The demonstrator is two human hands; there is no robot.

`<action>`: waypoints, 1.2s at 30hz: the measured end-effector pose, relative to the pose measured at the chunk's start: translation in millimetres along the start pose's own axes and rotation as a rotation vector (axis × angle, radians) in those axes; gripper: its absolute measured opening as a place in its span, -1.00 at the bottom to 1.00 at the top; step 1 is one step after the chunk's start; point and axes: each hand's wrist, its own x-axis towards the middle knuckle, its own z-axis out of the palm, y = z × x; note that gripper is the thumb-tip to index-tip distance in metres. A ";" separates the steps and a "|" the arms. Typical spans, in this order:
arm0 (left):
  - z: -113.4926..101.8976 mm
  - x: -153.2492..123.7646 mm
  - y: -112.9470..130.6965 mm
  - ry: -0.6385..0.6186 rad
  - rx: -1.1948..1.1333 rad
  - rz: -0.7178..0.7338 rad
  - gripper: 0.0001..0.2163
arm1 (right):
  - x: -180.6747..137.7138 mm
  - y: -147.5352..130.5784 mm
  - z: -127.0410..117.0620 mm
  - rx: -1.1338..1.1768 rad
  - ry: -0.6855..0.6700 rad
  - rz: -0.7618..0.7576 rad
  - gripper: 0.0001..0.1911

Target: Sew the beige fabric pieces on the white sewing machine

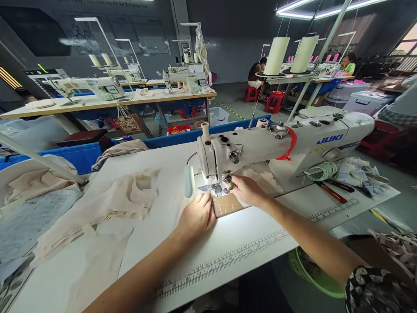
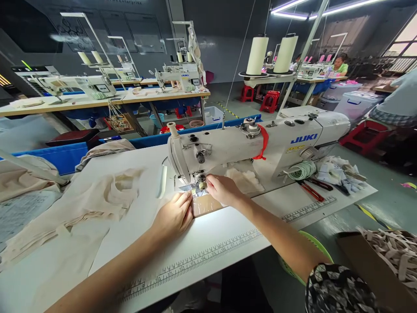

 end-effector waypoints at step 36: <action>-61.5 24.2 -8.8 -0.519 -0.129 -0.502 -0.88 | -25.5 -37.8 22.6 0.086 0.158 -0.494 -0.65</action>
